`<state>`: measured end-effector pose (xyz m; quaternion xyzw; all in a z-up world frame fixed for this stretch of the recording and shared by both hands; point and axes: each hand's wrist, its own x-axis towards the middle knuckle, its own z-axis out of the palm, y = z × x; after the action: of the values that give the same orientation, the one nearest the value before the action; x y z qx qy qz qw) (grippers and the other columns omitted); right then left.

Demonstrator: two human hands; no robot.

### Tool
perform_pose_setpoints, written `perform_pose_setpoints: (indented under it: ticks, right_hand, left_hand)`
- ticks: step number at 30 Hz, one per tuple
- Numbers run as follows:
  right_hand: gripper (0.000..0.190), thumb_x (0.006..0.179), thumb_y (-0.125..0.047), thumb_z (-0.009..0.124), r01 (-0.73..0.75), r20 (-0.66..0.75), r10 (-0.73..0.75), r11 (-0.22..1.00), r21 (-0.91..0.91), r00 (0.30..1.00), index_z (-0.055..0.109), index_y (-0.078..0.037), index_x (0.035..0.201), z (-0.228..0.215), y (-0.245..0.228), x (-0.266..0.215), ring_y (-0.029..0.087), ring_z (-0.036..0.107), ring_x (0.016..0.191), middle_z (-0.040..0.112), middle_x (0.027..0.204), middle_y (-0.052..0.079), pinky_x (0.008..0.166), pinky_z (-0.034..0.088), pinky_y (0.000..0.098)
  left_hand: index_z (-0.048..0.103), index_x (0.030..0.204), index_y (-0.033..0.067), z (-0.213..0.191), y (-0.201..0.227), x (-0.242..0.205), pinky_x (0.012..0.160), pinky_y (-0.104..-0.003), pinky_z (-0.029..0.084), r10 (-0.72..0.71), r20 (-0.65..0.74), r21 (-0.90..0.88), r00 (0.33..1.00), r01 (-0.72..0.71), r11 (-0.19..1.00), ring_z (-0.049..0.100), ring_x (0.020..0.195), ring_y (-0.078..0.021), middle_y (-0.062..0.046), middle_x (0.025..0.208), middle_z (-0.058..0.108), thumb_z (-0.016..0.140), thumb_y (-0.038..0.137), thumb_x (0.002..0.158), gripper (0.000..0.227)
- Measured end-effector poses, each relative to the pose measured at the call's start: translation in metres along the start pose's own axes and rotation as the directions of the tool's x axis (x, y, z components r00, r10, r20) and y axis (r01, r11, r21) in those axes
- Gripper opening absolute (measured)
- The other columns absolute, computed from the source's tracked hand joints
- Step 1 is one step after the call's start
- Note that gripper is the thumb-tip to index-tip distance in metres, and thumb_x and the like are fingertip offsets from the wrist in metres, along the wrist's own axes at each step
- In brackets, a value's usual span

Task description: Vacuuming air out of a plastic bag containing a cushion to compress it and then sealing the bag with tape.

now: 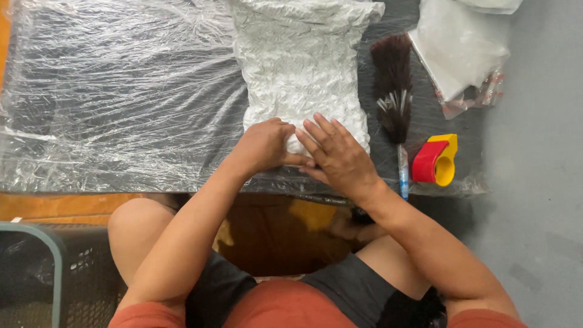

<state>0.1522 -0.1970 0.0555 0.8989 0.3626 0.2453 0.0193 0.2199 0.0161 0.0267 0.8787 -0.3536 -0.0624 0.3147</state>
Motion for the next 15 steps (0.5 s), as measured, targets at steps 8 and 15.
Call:
perform_pose_setpoints:
  ticks: [8, 15]
  right_hand:
    - [0.082, 0.075, -0.045, 0.087, -0.109, 0.203, 0.057, 0.96, 0.257, 0.978, 0.057, -0.008, 0.142, 0.0, 0.031, 0.008, 0.029, 0.071, 0.106, 0.066, 0.119, 0.01, 0.091, 0.057, 0.0387]
    - [0.074, 0.066, -0.037, 0.095, -0.259, 0.341, 0.059, 0.773, 0.579, 0.938, 0.065, -0.006, 0.126, 0.01, 0.059, 0.021, 0.033, 0.074, 0.099, 0.072, 0.103, 0.011, 0.085, 0.059, 0.0417]
  left_hand:
    - [0.073, 0.099, 0.0044, 0.007, -0.001, 0.019, 0.075, -0.052, 0.058, -0.156, 0.185, 0.087, 0.97, 0.142, 0.986, 0.072, 0.086, -0.0424, -0.024, 0.081, 0.071, 0.068, 0.083, 0.068, 0.085]
    - [0.062, 0.112, 0.0021, 0.006, 0.002, 0.023, 0.084, -0.053, 0.058, -0.28, 0.195, -0.021, 0.94, 0.29, 0.957, 0.071, 0.097, -0.0451, -0.027, 0.096, 0.071, 0.07, 0.082, 0.071, 0.09]
